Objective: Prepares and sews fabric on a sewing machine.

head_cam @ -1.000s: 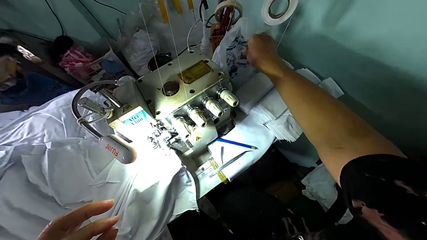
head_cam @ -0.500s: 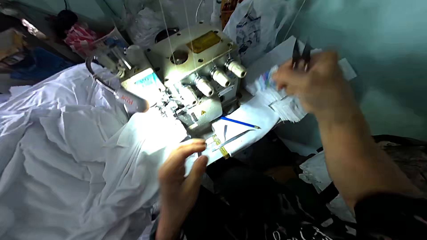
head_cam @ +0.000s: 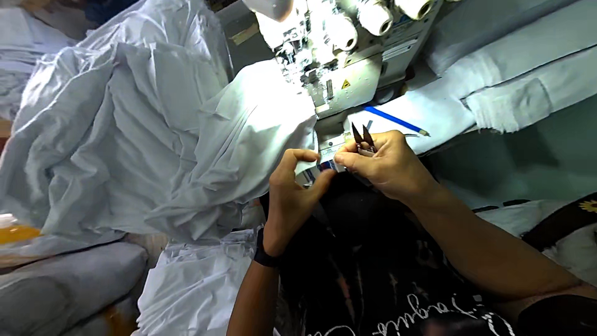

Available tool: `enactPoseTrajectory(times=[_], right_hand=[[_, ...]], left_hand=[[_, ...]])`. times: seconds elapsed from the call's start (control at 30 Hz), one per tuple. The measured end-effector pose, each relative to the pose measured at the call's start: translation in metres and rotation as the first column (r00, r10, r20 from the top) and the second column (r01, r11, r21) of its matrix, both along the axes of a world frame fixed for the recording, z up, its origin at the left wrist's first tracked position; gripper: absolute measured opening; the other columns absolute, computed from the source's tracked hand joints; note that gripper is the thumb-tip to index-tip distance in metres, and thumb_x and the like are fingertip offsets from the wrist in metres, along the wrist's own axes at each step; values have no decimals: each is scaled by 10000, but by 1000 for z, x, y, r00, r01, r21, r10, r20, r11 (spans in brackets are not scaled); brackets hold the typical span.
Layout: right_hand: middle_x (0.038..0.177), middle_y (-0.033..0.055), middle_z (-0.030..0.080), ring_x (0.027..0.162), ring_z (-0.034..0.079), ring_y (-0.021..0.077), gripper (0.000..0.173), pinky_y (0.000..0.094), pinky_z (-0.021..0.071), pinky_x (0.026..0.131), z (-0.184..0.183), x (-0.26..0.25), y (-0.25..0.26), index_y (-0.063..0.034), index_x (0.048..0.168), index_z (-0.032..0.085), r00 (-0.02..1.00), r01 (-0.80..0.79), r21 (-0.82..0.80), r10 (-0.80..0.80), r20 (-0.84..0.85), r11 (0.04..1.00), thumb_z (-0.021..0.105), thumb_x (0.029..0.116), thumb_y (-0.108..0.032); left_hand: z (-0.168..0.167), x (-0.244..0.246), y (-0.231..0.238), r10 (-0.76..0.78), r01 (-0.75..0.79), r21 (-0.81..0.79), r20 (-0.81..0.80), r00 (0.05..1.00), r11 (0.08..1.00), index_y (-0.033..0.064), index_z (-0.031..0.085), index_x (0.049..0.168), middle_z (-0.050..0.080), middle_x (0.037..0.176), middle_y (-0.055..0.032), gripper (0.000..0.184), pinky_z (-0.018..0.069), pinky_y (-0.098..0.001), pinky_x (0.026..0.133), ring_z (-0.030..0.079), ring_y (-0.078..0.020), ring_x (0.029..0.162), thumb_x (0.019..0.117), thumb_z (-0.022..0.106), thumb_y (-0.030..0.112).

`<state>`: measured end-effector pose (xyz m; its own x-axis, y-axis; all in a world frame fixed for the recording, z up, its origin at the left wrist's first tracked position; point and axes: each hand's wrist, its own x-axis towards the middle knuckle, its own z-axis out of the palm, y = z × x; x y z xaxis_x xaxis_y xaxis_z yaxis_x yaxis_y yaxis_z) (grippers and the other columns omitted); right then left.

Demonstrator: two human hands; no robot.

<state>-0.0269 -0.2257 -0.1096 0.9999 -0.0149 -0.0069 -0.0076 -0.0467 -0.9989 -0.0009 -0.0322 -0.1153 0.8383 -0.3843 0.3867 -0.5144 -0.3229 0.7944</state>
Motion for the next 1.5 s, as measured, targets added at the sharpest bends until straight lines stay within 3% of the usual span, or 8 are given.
enactPoseTrajectory(times=[0.13,0.43,0.63,0.7,0.8,0.97,1.23,1.5], right_hand=[[573,-59,554,422,416,-2,161,153,345,388,5,3,14,-143,772,683,994,48,175,-30,-107,983,677,923,-88],[547,-50,521,397,387,7,172,154,312,366,3,3,15,-145,751,656,997,30,157,-19,-68,987,684,912,-92],[582,-47,550,438,437,-5,124,145,341,390,3,2,13,-100,785,677,990,-35,-169,57,131,985,676,902,-61],[613,-48,562,471,456,-14,117,135,359,417,2,2,13,-95,804,684,985,-49,-194,80,156,980,680,917,-68],[677,-61,567,510,448,-28,70,116,359,448,0,2,8,-90,903,697,980,-24,-191,60,188,981,670,962,-116],[708,-102,543,551,463,-21,379,132,361,474,-11,-3,3,-162,1098,633,992,-97,-119,106,74,988,484,1060,-509],[689,-25,625,489,526,11,68,142,456,456,-30,-21,28,-136,1009,655,987,-86,311,123,-101,947,696,965,-165],[661,-18,612,451,495,6,58,133,432,418,-30,-19,39,-114,930,660,990,-41,350,86,-112,936,682,979,-136]], left_hand=[[-15,0,0,47,-200,239,525,850,950,124,647,973,634,1239,-128,247,267,-577,1165,531,-277,1308,921,769,333],[-25,7,8,-13,-169,195,691,722,966,129,693,1020,646,1230,-94,57,206,-556,1197,511,-239,1334,976,693,165],[-9,6,11,-120,43,205,378,918,978,17,694,897,714,1177,-176,99,343,-571,1169,626,-274,1260,971,671,79],[-9,4,10,-100,82,89,224,969,993,-17,712,881,743,989,-134,46,449,-479,1114,714,-194,1032,914,708,15],[-10,0,10,-56,56,-158,4,998,986,-45,703,849,727,929,-108,23,582,-289,894,707,-132,934,869,705,-56],[-12,-8,5,37,-74,-301,-128,991,951,11,667,834,718,938,-46,78,585,-212,733,690,-57,853,891,664,-43],[-22,-11,-4,212,-237,-351,-109,971,906,49,657,762,726,855,-17,127,585,-245,782,699,-75,852,828,679,-57],[-25,-15,-8,219,-267,-451,-157,963,852,61,663,760,725,866,-11,146,580,-218,729,696,-64,851,822,691,-68]])
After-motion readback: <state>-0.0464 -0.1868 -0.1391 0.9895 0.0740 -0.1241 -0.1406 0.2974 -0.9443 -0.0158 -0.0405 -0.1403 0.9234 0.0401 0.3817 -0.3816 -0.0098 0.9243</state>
